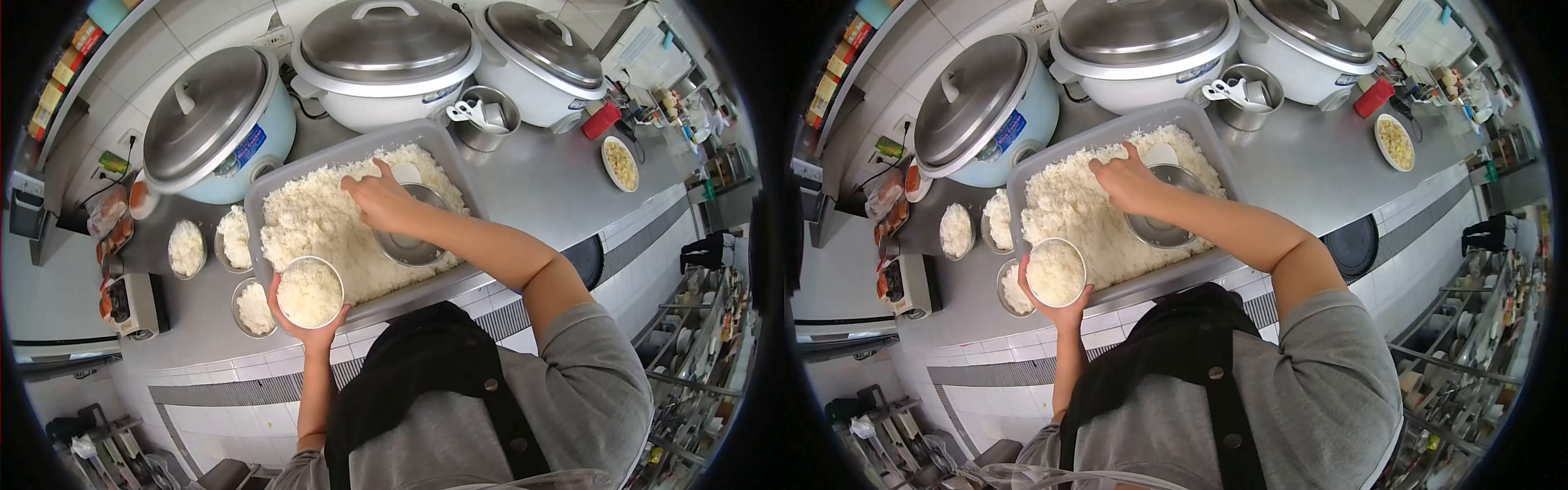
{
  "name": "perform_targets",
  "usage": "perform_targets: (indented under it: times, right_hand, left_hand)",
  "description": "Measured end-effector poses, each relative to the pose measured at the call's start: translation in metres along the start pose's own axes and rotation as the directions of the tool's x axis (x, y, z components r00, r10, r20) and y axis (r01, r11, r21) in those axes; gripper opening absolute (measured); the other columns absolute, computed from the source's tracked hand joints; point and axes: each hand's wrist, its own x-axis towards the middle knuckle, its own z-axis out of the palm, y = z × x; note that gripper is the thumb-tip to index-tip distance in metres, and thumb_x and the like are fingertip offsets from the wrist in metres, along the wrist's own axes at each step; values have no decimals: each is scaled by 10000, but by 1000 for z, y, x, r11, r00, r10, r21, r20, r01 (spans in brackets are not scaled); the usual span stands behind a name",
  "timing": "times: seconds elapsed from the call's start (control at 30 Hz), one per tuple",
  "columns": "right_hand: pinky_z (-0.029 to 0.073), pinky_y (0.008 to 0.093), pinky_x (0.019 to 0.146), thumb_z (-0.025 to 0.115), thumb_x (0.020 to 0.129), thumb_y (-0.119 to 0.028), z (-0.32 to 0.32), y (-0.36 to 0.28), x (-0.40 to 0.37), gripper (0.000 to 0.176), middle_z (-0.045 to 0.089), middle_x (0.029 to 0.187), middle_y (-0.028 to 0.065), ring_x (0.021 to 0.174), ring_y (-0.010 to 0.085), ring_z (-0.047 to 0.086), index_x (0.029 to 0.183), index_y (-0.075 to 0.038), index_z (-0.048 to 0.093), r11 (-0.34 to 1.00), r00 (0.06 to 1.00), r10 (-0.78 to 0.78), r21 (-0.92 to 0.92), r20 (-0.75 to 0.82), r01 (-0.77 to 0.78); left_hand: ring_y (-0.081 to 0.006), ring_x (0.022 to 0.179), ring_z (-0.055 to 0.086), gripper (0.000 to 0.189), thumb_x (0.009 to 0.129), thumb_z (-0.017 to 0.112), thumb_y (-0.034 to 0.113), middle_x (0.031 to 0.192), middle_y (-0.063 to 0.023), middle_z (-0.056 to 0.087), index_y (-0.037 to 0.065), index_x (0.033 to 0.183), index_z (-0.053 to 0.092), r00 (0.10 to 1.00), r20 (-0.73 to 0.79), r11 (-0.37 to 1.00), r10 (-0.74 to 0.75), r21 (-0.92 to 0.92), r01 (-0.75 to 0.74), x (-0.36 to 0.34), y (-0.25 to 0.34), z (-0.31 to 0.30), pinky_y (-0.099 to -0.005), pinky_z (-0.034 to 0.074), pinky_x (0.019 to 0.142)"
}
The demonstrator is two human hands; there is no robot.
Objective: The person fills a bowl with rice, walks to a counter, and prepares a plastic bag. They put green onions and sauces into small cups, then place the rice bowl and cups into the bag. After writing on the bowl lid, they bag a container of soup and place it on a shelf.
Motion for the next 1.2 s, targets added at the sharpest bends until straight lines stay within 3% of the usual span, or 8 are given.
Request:
perform_targets:
  times: [0.1, 0.27, 0.47, 0.67, 0.73, 0.83, 1.1, 1.2]
  right_hand:
    - [174, 684, 1145, 570, 785, 66, 12, 11, 10, 413, 664, 737, 124, 919, 341, 674, 1186, -26, 526, 994, 934, -96, 22, -345, 111]
    - [286, 583, 1133, 665, 780, -30, -35, 36, -96, 178, 644, 736, 47, 786, 258, 660, 944, -93, 636, 956, 914, 152, 291, -376, -40]
    - [433, 456, 919, 674, 701, -24, 14, 112, -299, 159, 549, 677, 71, 719, 284, 591, 734, -70, 526, 874, 658, 364, 486, -659, 3]
    - [431, 456, 830, 653, 714, 0, 125, 115, -584, 118, 583, 1016, 95, 994, 326, 541, 798, -69, 607, 786, 588, 611, 496, -530, -370]
    - [422, 464, 838, 659, 744, -47, 141, 103, -662, 70, 591, 1032, 100, 1025, 317, 538, 792, -63, 612, 662, 456, 749, 509, -482, -550]
    - [420, 457, 877, 652, 752, -83, 152, 95, -744, 58, 598, 1065, 111, 1051, 317, 535, 773, -54, 607, 486, 236, 867, 635, -439, -601]
    - [433, 448, 948, 709, 778, -87, 126, 118, -824, 137, 603, 1125, 138, 1120, 340, 541, 778, -42, 580, 398, -77, 840, 707, -537, -585]
    - [465, 448, 956, 726, 780, -55, 146, 139, -859, 157, 610, 1147, 157, 1122, 366, 565, 920, -29, 660, 299, -209, 846, 761, -491, -575]
  left_hand:
    - [-301, 1323, 433, 1202, 499, 985, 395, 1434, -128, 400, 38, 1448, 340, 996, -7, 995, 94, 32, -94, 13, 12, -2, -457, 347, 1137]
    - [-293, 1322, 434, 1220, 487, 991, 384, 1423, -128, 402, 38, 1454, 333, 996, 56, 995, 71, -71, -67, -25, 57, 48, -447, 353, 1133]
    - [-276, 1307, 450, 1227, 482, 999, 338, 1425, -125, 393, 36, 1459, 321, 939, 295, 972, 175, -206, -117, -86, 121, 145, -426, 382, 1122]
    - [-275, 1284, 482, 1221, 464, 1007, 236, 1402, -136, 409, 39, 1452, 316, 771, 563, 883, 297, -469, 3, -197, 223, 256, -413, 428, 1085]
    - [-273, 1272, 496, 1209, 465, 1008, 207, 1387, -139, 426, 40, 1445, 321, 697, 623, 844, 354, -534, 49, -228, 253, 292, -412, 441, 1073]
    - [-271, 1247, 522, 1181, 478, 1006, 172, 1358, -144, 456, 42, 1436, 327, 586, 681, 772, 439, -620, 142, -274, 297, 341, -412, 464, 1054]
    - [-268, 1235, 521, 1159, 499, 1009, 194, 1325, -129, 449, 36, 1428, 334, 248, 713, 659, 655, -701, 273, -369, 392, 480, -402, 459, 1045]
    - [-265, 1236, 522, 1163, 492, 1003, 152, 1333, -131, 456, 28, 1433, 333, 181, 720, 649, 670, -686, 327, -398, 423, 546, -394, 459, 1053]
